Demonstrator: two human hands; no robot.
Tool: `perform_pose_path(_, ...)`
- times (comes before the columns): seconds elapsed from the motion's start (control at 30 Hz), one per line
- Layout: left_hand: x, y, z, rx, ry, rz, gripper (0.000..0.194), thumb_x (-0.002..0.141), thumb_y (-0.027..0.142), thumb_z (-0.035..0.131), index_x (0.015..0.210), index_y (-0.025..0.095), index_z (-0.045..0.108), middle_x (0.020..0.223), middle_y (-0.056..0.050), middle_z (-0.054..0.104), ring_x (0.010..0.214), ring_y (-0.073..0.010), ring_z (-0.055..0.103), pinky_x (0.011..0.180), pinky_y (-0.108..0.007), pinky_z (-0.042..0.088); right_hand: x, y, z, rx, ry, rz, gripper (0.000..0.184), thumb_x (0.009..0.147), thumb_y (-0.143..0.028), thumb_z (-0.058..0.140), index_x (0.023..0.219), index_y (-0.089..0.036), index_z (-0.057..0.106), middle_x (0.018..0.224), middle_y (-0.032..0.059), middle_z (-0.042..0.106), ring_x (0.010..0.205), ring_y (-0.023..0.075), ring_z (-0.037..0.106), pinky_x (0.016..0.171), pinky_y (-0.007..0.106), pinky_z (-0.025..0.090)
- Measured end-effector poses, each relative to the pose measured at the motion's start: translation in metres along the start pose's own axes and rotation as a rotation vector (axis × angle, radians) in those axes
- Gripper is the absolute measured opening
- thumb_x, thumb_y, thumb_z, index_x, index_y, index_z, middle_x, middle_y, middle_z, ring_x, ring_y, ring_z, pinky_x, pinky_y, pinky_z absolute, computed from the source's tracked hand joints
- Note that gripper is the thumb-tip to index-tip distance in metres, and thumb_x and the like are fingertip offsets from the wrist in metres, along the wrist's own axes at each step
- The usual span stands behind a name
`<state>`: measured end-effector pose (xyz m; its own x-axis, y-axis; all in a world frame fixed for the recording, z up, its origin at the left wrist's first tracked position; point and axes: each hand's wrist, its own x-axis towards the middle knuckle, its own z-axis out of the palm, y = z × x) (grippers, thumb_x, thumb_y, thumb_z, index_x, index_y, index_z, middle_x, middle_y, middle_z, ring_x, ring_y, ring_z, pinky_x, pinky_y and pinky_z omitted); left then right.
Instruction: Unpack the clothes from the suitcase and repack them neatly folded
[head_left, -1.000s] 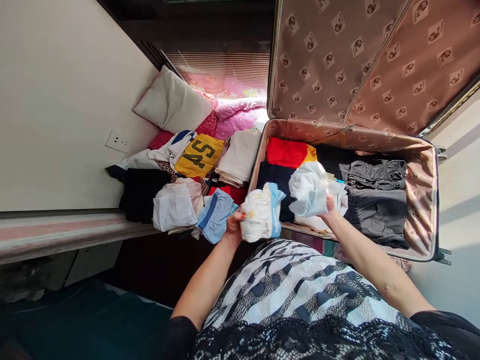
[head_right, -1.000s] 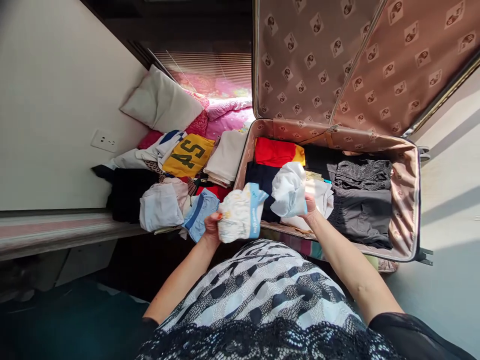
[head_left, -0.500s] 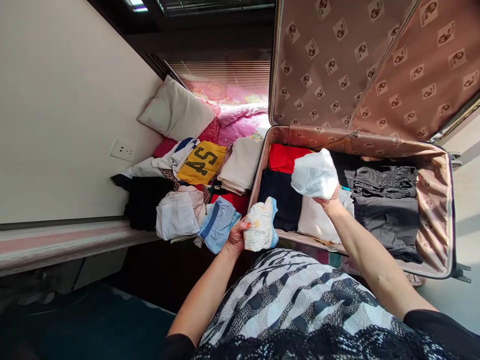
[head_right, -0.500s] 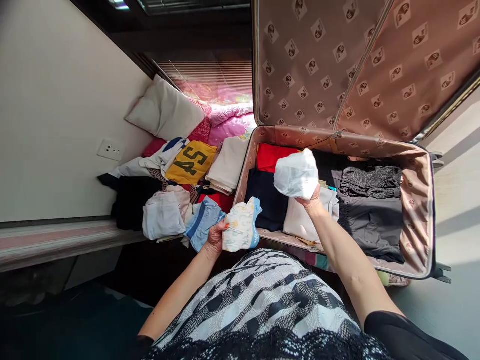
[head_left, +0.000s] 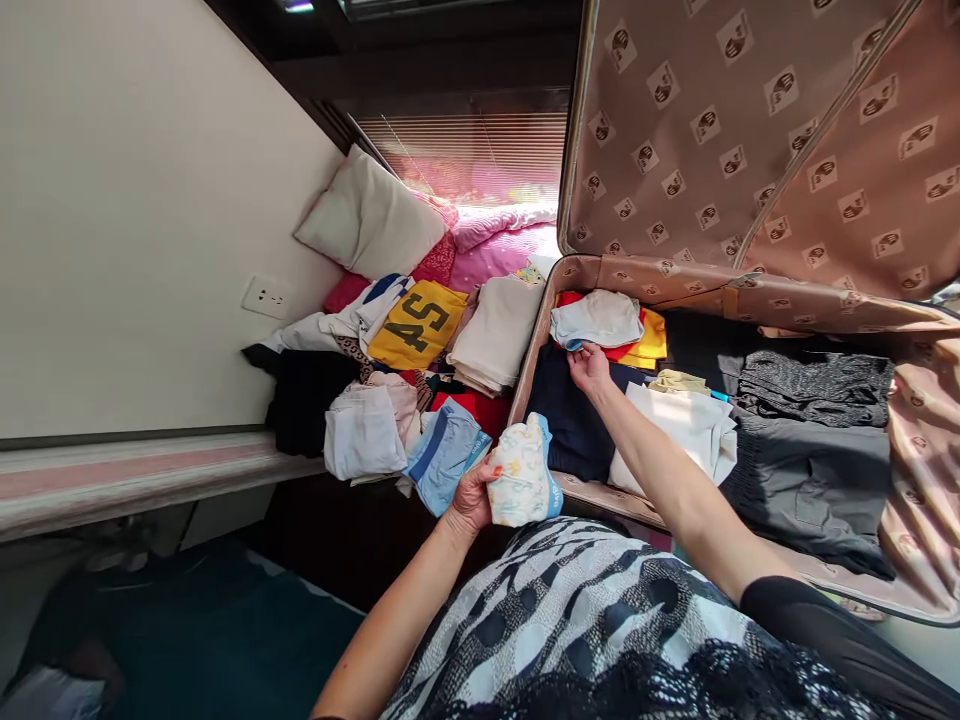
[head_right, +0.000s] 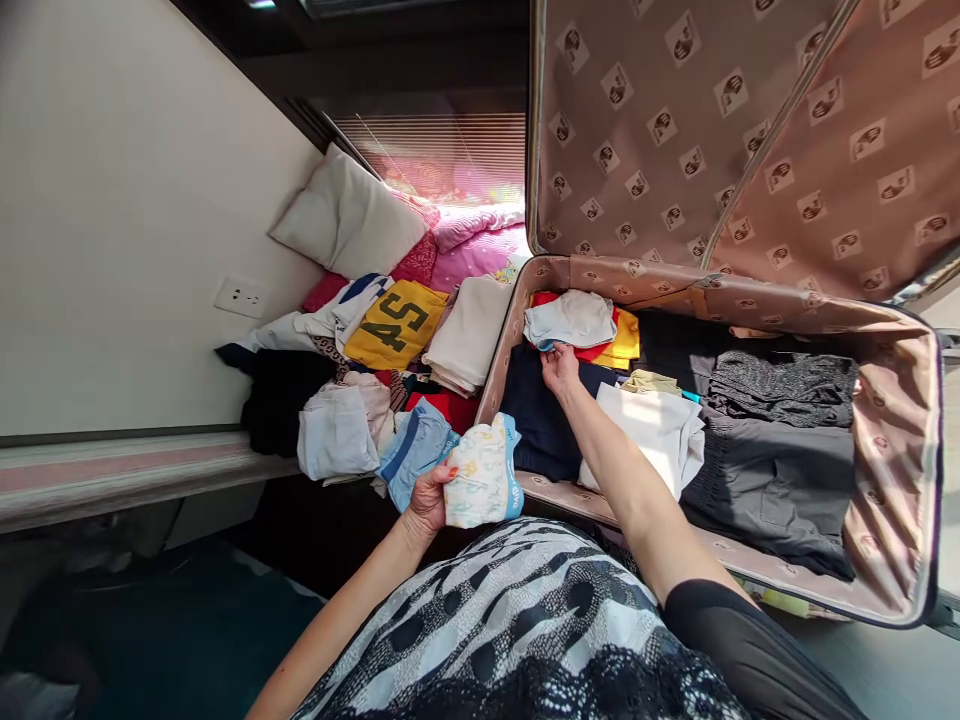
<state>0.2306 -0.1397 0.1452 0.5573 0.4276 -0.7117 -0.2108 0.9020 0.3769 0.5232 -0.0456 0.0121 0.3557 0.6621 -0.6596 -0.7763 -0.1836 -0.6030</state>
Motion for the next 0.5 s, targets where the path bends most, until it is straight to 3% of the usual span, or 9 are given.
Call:
perform_pose_path(0.07, 0.000, -0.002, -0.003, -0.033, -0.003, -0.008, 0.068, 0.058, 0.026, 0.083, 0.125, 0.014, 0.075, 0.112, -0.015, 0.082, 0.121, -0.0445, 0.075, 0.111, -0.061, 0.056, -0.008, -0.004, -0.015, -0.159, 0.077, -0.003, 0.016, 0.074, -0.027, 0.069, 0.084, -0.025, 0.056, 0.069, -0.0042, 0.064, 0.074, 0.0162, 0.067, 0.082, 0.030, 0.059)
perform_pose_path(0.13, 0.001, -0.004, -0.004, -0.052, -0.018, -0.012, 0.068, 0.057, 0.025, 0.084, 0.124, 0.013, 0.075, 0.110, -0.015, 0.083, 0.117, -0.0433, 0.076, 0.110, -0.060, 0.056, -0.016, -0.016, -0.029, -0.320, 0.136, -0.032, 0.016, 0.074, -0.024, 0.070, 0.089, -0.022, 0.065, 0.080, 0.0025, 0.071, 0.084, 0.0220, 0.071, 0.088, 0.037, 0.060)
perform_pose_path(0.23, 0.002, -0.008, -0.006, -0.051, -0.029, -0.006, 0.065, 0.057, 0.027, 0.086, 0.120, 0.013, 0.076, 0.104, -0.014, 0.083, 0.108, -0.0403, 0.079, 0.106, -0.058, 0.058, -0.011, -0.049, -0.040, -0.844, 0.139, -0.315, 0.029, 0.084, -0.019, 0.061, 0.109, -0.016, 0.075, 0.117, 0.0163, 0.076, 0.116, 0.0317, 0.069, 0.109, 0.048, 0.055)
perform_pose_path(0.33, -0.001, -0.012, -0.006, -0.036, -0.036, -0.005, 0.062, 0.058, 0.028, 0.087, 0.117, 0.014, 0.077, 0.097, -0.012, 0.083, 0.103, -0.0380, 0.080, 0.102, -0.055, 0.061, 0.018, -0.091, -0.034, -1.551, 0.002, -0.661, 0.055, 0.092, -0.010, 0.046, 0.143, -0.009, 0.067, 0.154, 0.0244, 0.061, 0.137, 0.0358, 0.060, 0.117, 0.052, 0.048)
perform_pose_path(0.4, -0.005, -0.015, -0.007, -0.032, -0.051, -0.003, 0.059, 0.059, 0.029, 0.088, 0.115, 0.015, 0.078, 0.095, -0.011, 0.082, 0.101, -0.0371, 0.080, 0.099, -0.053, 0.061, 0.039, -0.114, -0.024, -1.839, -0.145, -0.723, 0.068, 0.094, -0.005, 0.039, 0.160, -0.010, 0.053, 0.164, 0.0240, 0.051, 0.142, 0.0348, 0.057, 0.115, 0.050, 0.050)
perform_pose_path(0.5, -0.012, -0.019, -0.010, -0.031, -0.071, 0.010, 0.056, 0.061, 0.031, 0.088, 0.114, 0.015, 0.078, 0.095, -0.012, 0.082, 0.102, -0.0367, 0.079, 0.097, -0.050, 0.062, 0.058, -0.133, -0.008, -2.114, -0.308, -0.681, 0.071, 0.101, -0.006, 0.032, 0.169, -0.018, 0.043, 0.161, 0.0218, 0.055, 0.135, 0.0340, 0.063, 0.108, 0.049, 0.052)
